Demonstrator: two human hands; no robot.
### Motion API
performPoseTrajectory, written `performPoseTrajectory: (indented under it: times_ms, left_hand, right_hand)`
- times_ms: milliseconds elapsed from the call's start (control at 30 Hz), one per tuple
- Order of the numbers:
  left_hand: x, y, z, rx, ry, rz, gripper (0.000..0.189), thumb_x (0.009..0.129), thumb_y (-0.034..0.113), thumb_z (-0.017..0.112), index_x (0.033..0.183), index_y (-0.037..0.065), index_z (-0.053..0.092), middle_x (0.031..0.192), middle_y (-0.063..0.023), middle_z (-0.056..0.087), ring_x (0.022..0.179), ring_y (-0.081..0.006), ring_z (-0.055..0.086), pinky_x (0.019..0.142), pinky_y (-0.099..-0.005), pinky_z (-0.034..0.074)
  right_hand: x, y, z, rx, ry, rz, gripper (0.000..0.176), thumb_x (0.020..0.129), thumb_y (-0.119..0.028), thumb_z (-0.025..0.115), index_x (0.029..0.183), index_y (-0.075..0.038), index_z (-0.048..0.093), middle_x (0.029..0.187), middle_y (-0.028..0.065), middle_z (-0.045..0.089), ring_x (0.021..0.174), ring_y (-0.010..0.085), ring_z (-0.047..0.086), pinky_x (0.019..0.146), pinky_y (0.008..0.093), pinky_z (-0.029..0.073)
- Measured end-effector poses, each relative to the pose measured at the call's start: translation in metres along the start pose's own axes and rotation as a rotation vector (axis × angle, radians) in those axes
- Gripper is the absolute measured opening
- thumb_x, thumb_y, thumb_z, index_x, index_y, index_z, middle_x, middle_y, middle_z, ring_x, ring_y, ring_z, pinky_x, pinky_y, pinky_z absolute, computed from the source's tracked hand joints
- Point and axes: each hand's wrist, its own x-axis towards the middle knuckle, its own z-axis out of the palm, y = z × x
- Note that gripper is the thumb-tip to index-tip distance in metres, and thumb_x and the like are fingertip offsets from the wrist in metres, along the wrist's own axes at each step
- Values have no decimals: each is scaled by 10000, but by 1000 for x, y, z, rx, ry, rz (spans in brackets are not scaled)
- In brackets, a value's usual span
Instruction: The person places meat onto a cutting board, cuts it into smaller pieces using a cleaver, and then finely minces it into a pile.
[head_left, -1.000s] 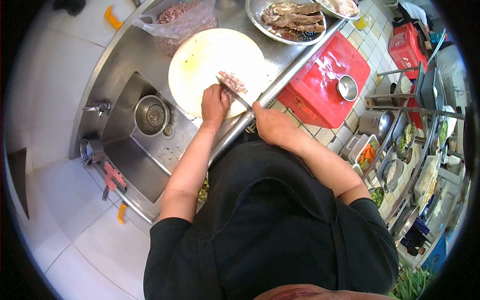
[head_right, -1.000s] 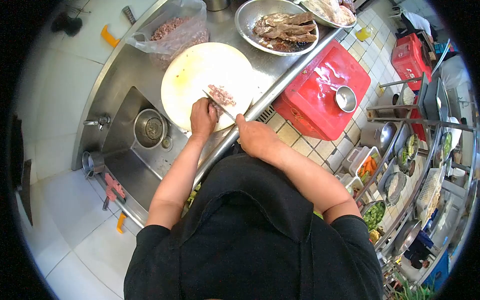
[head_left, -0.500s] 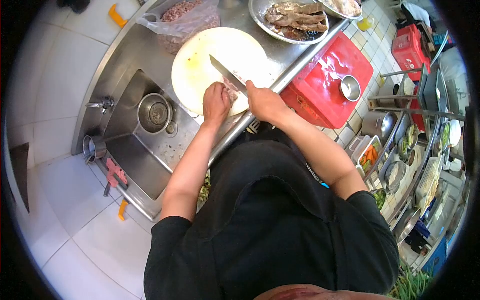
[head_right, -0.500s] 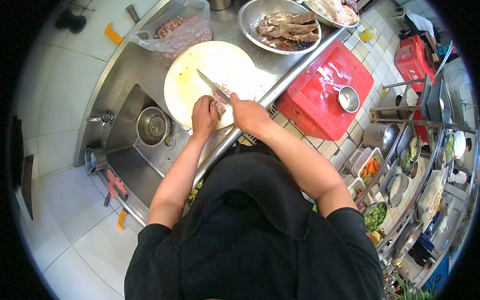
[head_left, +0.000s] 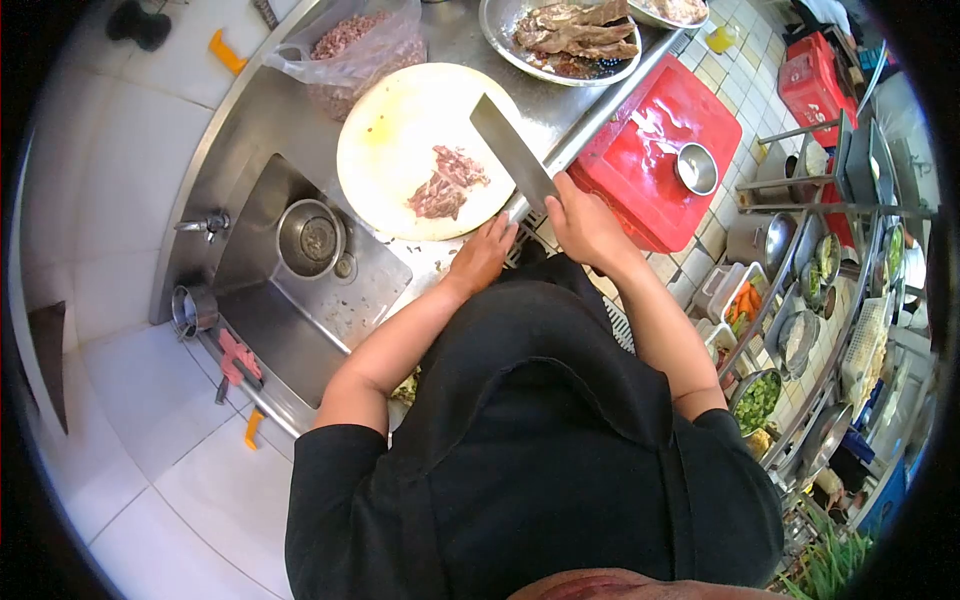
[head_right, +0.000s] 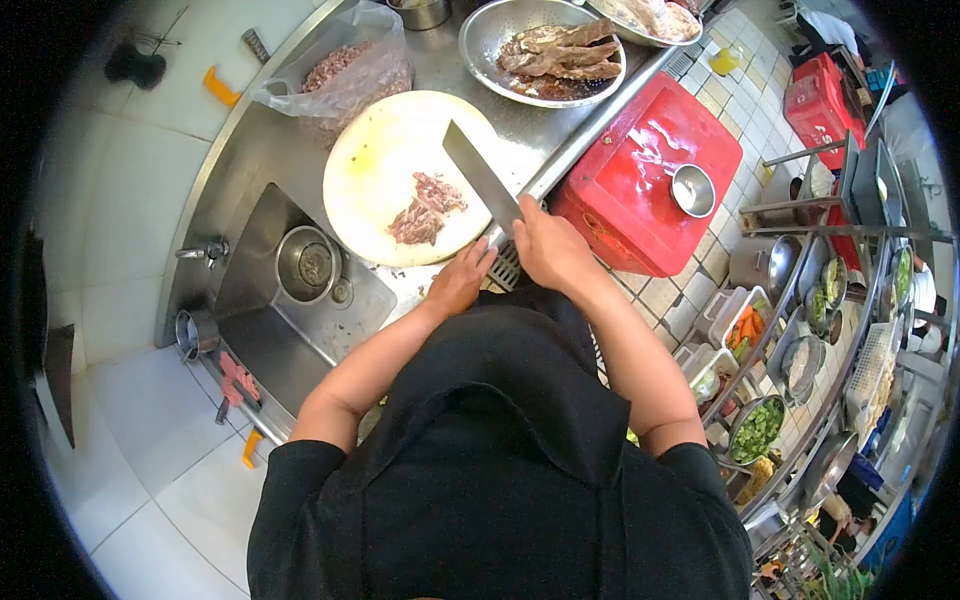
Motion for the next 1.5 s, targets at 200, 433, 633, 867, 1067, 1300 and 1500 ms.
performPoseTrajectory:
  times_ms: [200, 433, 633, 867, 1067, 1300, 1500]
  left_hand:
    - [-23, -13, -16, -215, -58, -122, 366, 925, -15, 657, 1283, 33, 712, 1302, -154, 710, 1234, -337, 678, 1060, -419, 559]
    - [64, -13, -108, -287, 255, -282, 188, 1003, 90, 662, 1155, 5, 731, 1233, -165, 747, 1112, -363, 720, 989, -398, 579]
    - [64, -73, -117, -283, 495, -341, 158, 989, 104, 695, 1094, 4, 758, 1099, -161, 759, 1032, -313, 750, 984, -379, 583]
    - [29, -69, -83, -205, 434, -467, 164, 950, 99, 622, 1092, 23, 654, 1175, -193, 655, 1138, -401, 605, 1007, -485, 486]
    - [30, -61, -62, -137, 528, -430, 122, 989, 111, 575, 1042, 12, 620, 1041, -211, 638, 1017, -414, 600, 918, -507, 479]
    - [31, -59, -62, -156, 502, -456, 108, 948, 85, 564, 1020, 17, 607, 995, -207, 635, 976, -424, 588, 883, -524, 476]
    - [31, -62, -58, -159, 532, -452, 135, 952, 96, 570, 1048, 11, 610, 1029, -207, 651, 1007, -425, 596, 895, -516, 491]
  right_hand:
    - [-31, 42, 2, 106, 71, 95, 313, 1075, -224, 556, 1262, 22, 507, 1037, 393, 656, 1055, 578, 632, 881, 597, 487]
    - [-46, 71, 12, 155, 100, 168, 330, 1075, -225, 564, 1282, 29, 517, 1077, 382, 671, 1085, 564, 640, 917, 569, 499]
    - [-48, 43, 11, 147, 92, 87, 296, 1077, -250, 543, 1247, -18, 473, 1063, 374, 688, 1060, 576, 646, 893, 631, 489]
    - [-31, -6, 34, -10, -162, -63, 273, 1069, -203, 499, 1245, 4, 486, 970, 332, 708, 985, 530, 679, 856, 632, 511]
    - [-19, -20, 55, -95, -172, -148, 269, 1070, -185, 494, 1217, 40, 495, 907, 304, 710, 905, 513, 689, 815, 622, 521]
    - [-6, -38, 56, -173, -263, -79, 261, 983, -60, 489, 1221, 46, 508, 919, 319, 726, 950, 490, 727, 836, 599, 555]
    - [19, -37, 58, -171, -294, -132, 194, 982, -28, 460, 1149, 62, 501, 931, 338, 719, 932, 495, 726, 801, 590, 562]
